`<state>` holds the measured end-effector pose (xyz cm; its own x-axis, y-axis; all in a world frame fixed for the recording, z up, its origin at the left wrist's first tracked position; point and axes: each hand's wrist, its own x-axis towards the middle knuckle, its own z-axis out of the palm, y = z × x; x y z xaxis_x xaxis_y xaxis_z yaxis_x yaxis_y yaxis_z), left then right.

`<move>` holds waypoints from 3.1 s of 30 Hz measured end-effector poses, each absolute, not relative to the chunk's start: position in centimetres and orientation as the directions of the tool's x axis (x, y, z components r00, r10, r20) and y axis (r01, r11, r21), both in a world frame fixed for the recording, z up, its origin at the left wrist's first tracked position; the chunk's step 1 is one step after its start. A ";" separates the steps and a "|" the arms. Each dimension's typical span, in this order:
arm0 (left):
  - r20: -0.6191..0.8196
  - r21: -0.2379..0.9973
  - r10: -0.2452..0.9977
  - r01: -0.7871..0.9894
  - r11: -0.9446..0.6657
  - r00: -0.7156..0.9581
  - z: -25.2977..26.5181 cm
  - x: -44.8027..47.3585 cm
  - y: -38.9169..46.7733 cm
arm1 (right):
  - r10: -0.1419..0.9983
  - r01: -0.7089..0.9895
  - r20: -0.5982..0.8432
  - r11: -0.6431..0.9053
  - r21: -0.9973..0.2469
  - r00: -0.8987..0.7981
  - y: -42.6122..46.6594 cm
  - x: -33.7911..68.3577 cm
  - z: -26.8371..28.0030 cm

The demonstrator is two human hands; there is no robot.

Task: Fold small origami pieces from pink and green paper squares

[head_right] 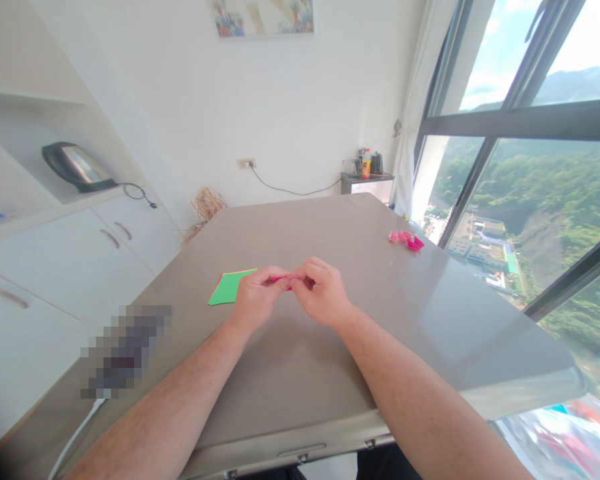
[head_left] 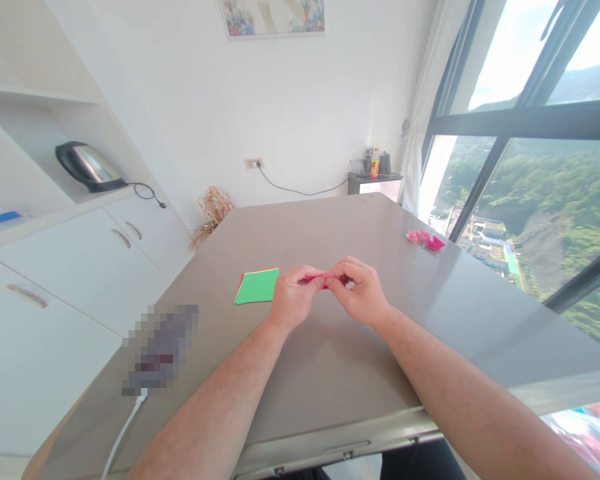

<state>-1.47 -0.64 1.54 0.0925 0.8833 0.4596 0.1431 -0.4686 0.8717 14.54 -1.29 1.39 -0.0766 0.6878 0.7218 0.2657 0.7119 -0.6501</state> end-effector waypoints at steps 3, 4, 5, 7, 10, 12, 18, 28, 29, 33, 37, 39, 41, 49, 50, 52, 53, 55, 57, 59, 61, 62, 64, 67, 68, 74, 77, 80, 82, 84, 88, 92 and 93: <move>0.455 0.876 0.884 0.125 -0.465 0.102 1.6 -1.5 -0.7 | 0.673 0.267 0.737 0.725 -0.636 -0.072 -1.3 14.6 1.4; 0.454 0.877 0.885 0.124 -0.464 0.102 1.6 -1.4 -0.7 | 0.668 0.270 0.741 0.727 -0.631 -0.067 -1.3 14.5 1.4; 0.454 0.877 0.885 0.127 -0.464 0.100 1.7 -1.4 -0.7 | 0.666 0.274 0.744 0.728 -0.629 -0.063 -1.3 14.5 1.4; 0.457 0.874 0.885 0.139 -0.466 0.091 1.7 -1.4 -0.8 | 0.668 0.283 0.742 0.724 -0.630 -0.059 -1.4 14.5 1.5; 0.459 0.874 0.885 0.137 -0.466 0.084 1.7 -1.3 -0.8 | 0.674 0.290 0.737 0.717 -0.634 -0.053 -1.4 14.4 1.5; 0.451 0.881 0.889 0.116 -0.458 0.082 1.7 -1.3 -0.7 | 0.670 0.295 0.741 0.717 -0.632 -0.041 -1.5 14.4 1.5; 0.419 0.900 0.905 0.104 -0.424 0.072 1.7 -1.4 -0.7 | 0.683 0.272 0.729 0.712 -0.647 -0.053 -1.5 14.4 1.7; 0.451 0.886 0.891 0.098 -0.454 0.051 1.8 -1.4 -0.6 | 0.740 0.254 0.670 0.661 -0.706 -0.062 -1.7 14.2 1.8; 0.437 0.895 0.898 0.076 -0.439 0.043 1.7 -1.3 -0.6 | 0.747 0.266 0.663 0.649 -0.712 -0.046 -1.7 14.1 1.8; 0.392 0.920 0.920 0.024 -0.392 -0.003 1.5 -1.3 -0.4 | 0.785 0.300 0.619 0.586 -0.753 0.018 -1.5 14.1 1.9; 0.360 0.933 0.933 -0.001 -0.360 -0.006 1.5 -1.3 -0.4 | 0.815 0.308 0.579 0.547 -0.778 0.014 -1.5 14.2 2.0; 0.332 0.943 0.943 -0.035 -0.332 -0.006 1.6 -1.2 -0.5 | 0.822 0.310 0.569 0.540 -0.782 0.004 -1.5 14.2 2.0; 0.304 0.950 0.953 -0.071 -0.303 -0.004 1.7 -1.0 -0.6 | 0.832 0.306 0.554 0.529 -0.792 -0.006 -1.4 14.2 1.8; 0.283 0.949 0.959 -0.140 -0.282 -0.018 2.0 -0.7 -0.9 | 0.837 0.324 0.548 0.522 -0.789 -0.013 -1.0 14.2 1.5; 0.283 0.949 0.959 -0.137 -0.283 -0.023 2.0 -0.6 -0.9 | 0.834 0.335 0.552 0.524 -0.783 -0.015 -1.1 14.2 1.5; 0.287 0.948 0.957 -0.131 -0.289 -0.032 2.0 -0.6 -0.9 | 0.837 0.329 0.548 0.519 -0.789 -0.007 -1.2 14.2 1.6; 0.289 0.948 0.957 -0.130 -0.291 -0.036 2.0 -0.6 -0.9 | 0.839 0.323 0.544 0.515 -0.794 -0.002 -1.3 14.2 1.7; 0.288 0.947 0.957 -0.132 -0.291 -0.045 2.0 -0.5 -0.9 | 0.844 0.315 0.536 0.507 -0.802 0.007 -1.3 14.1 1.7; 0.282 0.949 0.958 -0.134 -0.287 -0.054 2.0 -0.5 -0.8 | 0.856 0.294 0.517 0.492 -0.819 0.009 -1.3 14.0 1.6; 0.274 0.950 0.960 -0.141 -0.280 -0.056 1.9 -0.5 -0.7 | 0.876 0.246 0.483 0.466 -0.850 0.006 -1.3 14.0 1.6; 0.272 0.947 0.961 -0.165 -0.277 -0.055 1.9 -0.6 -0.6 | 0.897 0.189 0.442 0.434 -0.881 -0.001 -1.2 14.0 1.6; 0.274 0.942 0.960 -0.184 -0.279 -0.055 1.9 -0.6 -0.6 | 0.905 0.169 0.426 0.420 -0.891 -0.004 -1.2 14.0 1.6; 0.280 0.930 0.958 -0.230 -0.285 -0.054 2.0 -0.6 -0.5 | 0.912 0.161 0.411 0.408 -0.899 -0.013 -1.2 14.0 1.7; 0.278 0.918 0.960 -0.287 -0.274 -0.027 2.1 -0.6 -0.5 | 0.905 0.192 0.424 0.421 -0.886 -0.030 -1.4 14.0 1.8; 0.275 0.918 0.961 -0.293 -0.266 -0.009 2.1 -0.6 -0.5 | 0.901 0.201 0.433 0.430 -0.880 -0.033 -1.5 14.0 1.8; 0.298 0.937 0.952 -0.214 -0.276 0.074 2.0 -0.9 -0.6 | 0.887 0.192 0.461 0.455 -0.870 -0.010 -1.6 14.0 1.7; 0.306 0.935 0.949 -0.210 -0.286 0.071 2.0 -1.0 -0.5 | 0.886 0.193 0.463 0.455 -0.869 -0.004 -1.6 14.0 1.8; 0.315 0.932 0.947 -0.210 -0.295 0.067 1.9 -1.0 -0.5 | 0.885 0.203 0.465 0.456 -0.867 -0.001 -1.7 14.0 2.0; 0.321 0.930 0.944 -0.211 -0.300 0.075 1.9 -1.0 -0.4 | 0.882 0.206 0.471 0.461 -0.863 -0.001 -1.7 14.0 2.0; 0.326 0.930 0.942 -0.211 -0.302 0.086 1.9 -1.1 -0.5 | 0.880 0.198 0.475 0.466 -0.862 -0.003 -1.8 14.0 2.0; 0.332 0.932 0.939 -0.185 -0.311 0.095 2.1 -1.2 -0.6 | 0.887 0.173 0.463 0.457 -0.872 -0.012 -1.8 14.1 2.0; 0.338 0.932 0.934 -0.178 -0.316 0.111 2.1 -1.4 -0.5 | 0.895 0.102 0.445 0.446 -0.889 -0.026 -1.8 14.1 2.1; 0.342 0.931 0.933 -0.177 -0.319 0.116 2.1 -1.5 -0.5 | 0.898 0.071 0.439 0.441 -0.895 -0.033 -1.8 14.1 2.1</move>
